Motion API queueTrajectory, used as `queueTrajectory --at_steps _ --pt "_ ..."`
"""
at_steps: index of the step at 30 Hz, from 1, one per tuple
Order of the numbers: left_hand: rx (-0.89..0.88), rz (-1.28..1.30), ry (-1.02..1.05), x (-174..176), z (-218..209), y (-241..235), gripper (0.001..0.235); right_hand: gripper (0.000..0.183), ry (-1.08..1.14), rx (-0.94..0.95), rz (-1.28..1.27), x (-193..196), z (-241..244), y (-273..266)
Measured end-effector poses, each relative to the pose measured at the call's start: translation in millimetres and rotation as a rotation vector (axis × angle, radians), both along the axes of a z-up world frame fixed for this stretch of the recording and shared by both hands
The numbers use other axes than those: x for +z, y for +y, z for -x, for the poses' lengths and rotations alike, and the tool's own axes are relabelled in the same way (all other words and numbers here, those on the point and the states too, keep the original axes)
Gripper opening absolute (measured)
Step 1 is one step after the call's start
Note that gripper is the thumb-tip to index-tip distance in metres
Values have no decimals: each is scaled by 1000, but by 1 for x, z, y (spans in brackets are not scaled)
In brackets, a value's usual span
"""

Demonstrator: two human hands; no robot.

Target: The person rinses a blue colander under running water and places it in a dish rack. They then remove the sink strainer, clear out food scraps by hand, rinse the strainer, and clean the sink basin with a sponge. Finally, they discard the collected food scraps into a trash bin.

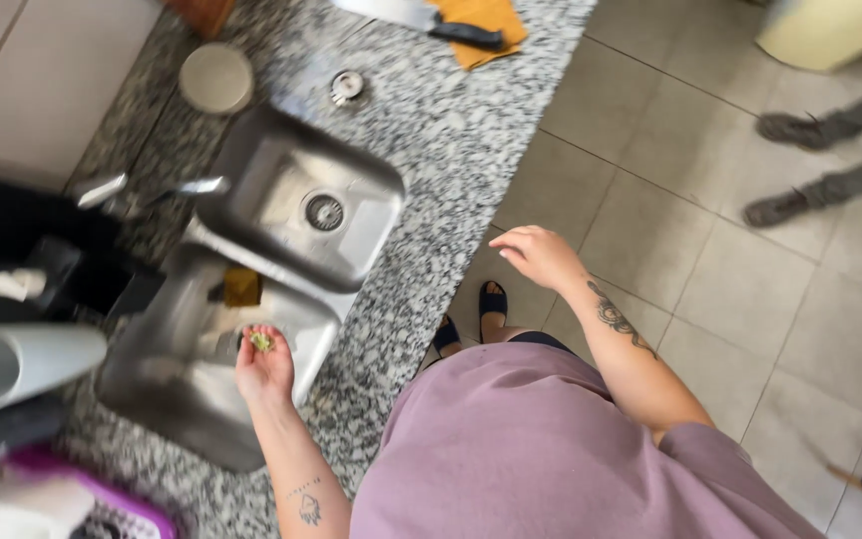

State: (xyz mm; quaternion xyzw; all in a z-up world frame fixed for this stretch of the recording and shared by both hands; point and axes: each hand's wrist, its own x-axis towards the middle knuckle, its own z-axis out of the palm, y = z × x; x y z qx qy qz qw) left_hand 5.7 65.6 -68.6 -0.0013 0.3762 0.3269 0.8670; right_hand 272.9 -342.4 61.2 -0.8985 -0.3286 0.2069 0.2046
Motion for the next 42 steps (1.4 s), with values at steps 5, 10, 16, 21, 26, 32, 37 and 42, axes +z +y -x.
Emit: queueTrajectory --at_steps 5,10,16,21,26,32,37,42 --pt "130 14 5 8 49 -12 18 19 -31 97 -52 -8 2 26" --pt "228 14 35 8 102 -22 19 19 -29 189 -99 -21 10 56" --pt "334 13 50 25 141 -38 20 18 -13 322 -134 -29 10 92" --pt "349 -1 53 20 141 -40 18 19 25 348 -188 -27 3 106" --pt "219 -56 97 24 96 -22 17 19 -11 271 -161 -24 -9 85" --pt "23 -87 112 25 3 -21 16 19 -27 110 -41 -26 -38 23" --pt "-131 -103 125 18 -96 -42 16 20 33 -43 -3 -16 -74 -33" --pt "-209 -102 139 11 -187 -78 16 22 109 -166 -35 -6 -126 -90"
